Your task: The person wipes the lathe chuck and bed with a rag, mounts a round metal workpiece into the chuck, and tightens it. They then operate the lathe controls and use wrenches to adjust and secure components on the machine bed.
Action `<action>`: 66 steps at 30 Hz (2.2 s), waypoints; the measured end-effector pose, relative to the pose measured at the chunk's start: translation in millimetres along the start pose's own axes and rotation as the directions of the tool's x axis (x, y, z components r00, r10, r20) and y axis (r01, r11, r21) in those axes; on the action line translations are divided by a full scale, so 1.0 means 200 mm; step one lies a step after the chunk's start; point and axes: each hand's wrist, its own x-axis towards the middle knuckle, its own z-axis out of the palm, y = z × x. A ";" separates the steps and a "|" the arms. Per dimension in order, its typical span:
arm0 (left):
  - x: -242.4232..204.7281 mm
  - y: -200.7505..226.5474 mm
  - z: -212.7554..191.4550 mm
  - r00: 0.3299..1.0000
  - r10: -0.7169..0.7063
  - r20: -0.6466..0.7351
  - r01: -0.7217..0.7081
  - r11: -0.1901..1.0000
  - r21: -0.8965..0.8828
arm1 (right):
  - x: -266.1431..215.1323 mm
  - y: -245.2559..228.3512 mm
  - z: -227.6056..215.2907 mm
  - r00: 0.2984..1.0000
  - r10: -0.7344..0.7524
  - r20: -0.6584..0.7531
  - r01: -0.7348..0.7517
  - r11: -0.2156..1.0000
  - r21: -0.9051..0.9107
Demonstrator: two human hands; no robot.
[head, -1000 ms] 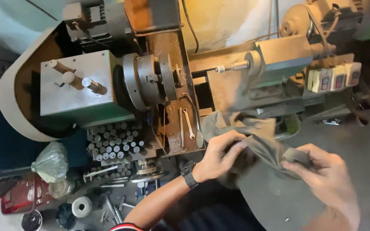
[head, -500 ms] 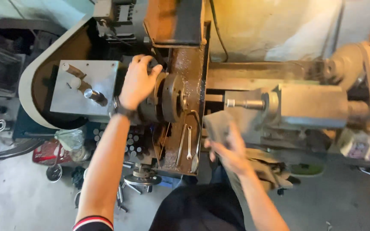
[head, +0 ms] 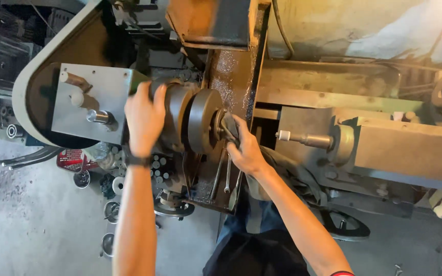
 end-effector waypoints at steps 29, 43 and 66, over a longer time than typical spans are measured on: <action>0.11 0.03 -0.08 0.965 0.234 -0.118 -0.256 0.938 -0.236 | -0.03 0.09 0.01 0.884 0.377 0.276 -0.200 -0.228 0.953; 0.14 -0.04 -0.01 0.998 -0.002 0.068 0.009 0.994 -0.107 | 0.05 -0.13 -0.07 0.988 -0.099 0.117 0.149 0.805 -0.575; -1.11 0.43 -0.21 0.866 0.487 -0.115 -0.309 0.339 -0.889 | -0.66 -1.21 -0.44 0.953 -0.103 -0.284 0.295 0.518 0.803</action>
